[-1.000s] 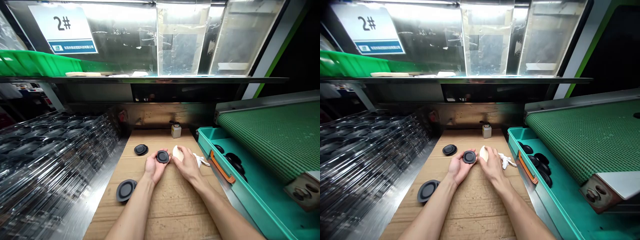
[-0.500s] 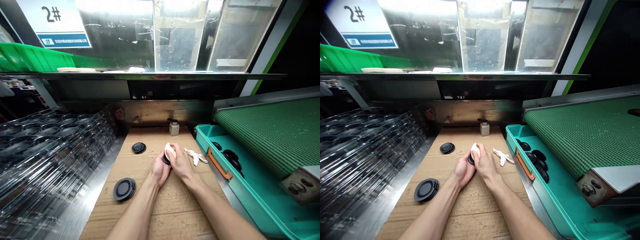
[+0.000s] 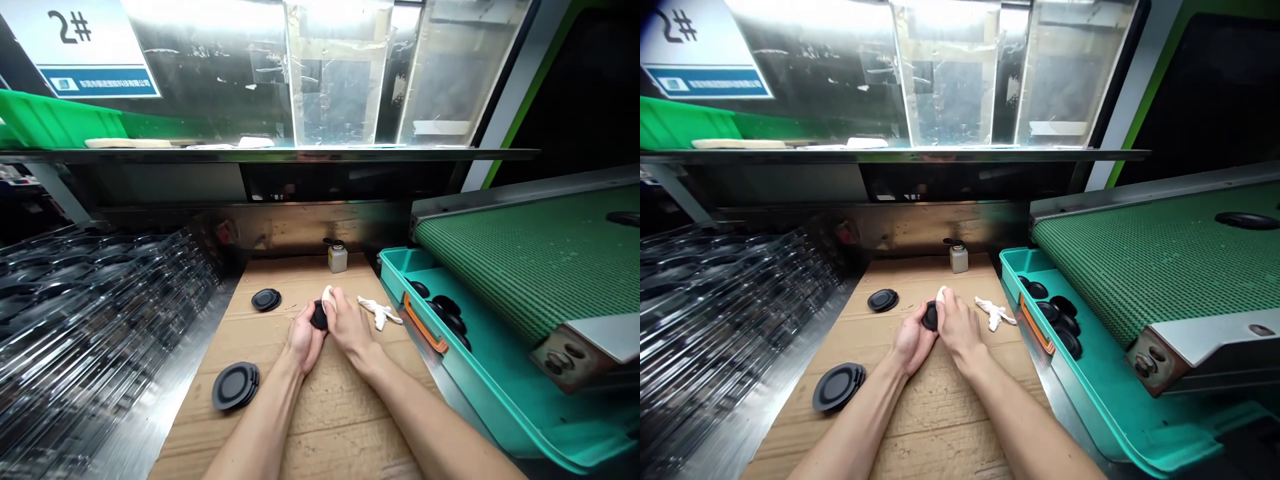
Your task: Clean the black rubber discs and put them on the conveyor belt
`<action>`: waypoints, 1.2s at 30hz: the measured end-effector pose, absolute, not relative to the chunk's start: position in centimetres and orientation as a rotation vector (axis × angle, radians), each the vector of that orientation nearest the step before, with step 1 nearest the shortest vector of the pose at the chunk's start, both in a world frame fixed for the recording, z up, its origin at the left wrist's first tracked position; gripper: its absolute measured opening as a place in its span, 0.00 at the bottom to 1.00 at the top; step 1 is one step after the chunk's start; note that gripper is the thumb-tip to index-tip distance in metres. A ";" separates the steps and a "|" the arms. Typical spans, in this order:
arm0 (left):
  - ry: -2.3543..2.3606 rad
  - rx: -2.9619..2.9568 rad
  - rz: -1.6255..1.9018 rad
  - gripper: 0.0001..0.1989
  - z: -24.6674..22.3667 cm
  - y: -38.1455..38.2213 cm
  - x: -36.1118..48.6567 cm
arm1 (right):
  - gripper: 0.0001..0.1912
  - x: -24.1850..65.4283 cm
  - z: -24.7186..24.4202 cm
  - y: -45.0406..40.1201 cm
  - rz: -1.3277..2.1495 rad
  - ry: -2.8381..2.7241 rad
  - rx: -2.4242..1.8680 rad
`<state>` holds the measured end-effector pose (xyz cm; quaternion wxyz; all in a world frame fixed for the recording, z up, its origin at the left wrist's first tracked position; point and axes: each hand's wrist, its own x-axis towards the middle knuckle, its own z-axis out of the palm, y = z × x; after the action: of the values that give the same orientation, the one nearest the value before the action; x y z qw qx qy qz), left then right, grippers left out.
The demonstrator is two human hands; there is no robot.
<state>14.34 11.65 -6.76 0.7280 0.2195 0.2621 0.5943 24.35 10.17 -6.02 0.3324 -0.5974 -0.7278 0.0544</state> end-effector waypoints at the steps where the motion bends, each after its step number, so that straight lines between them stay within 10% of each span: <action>1: 0.585 0.472 1.311 0.14 -6.7 11.7 14.3 | 0.15 24.4 -6.0 10.2 0.148 -1.903 -1.546; 18: 0.624 0.470 1.424 0.15 -4.9 12.1 11.7 | 0.16 26.5 -6.7 11.0 0.239 -1.887 -1.572; 26: 0.677 0.453 1.292 0.15 -4.4 11.9 10.6 | 0.14 30.0 -5.1 11.4 -0.281 -1.804 -1.914; 36: 0.578 0.340 1.076 0.16 -4.0 11.5 11.3 | 0.12 30.0 -5.6 12.4 0.275 -1.713 -1.533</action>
<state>11.35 11.51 -4.03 0.8057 0.1590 0.2702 0.5025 30.04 12.43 -5.61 0.4013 -0.6065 -0.6777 0.1087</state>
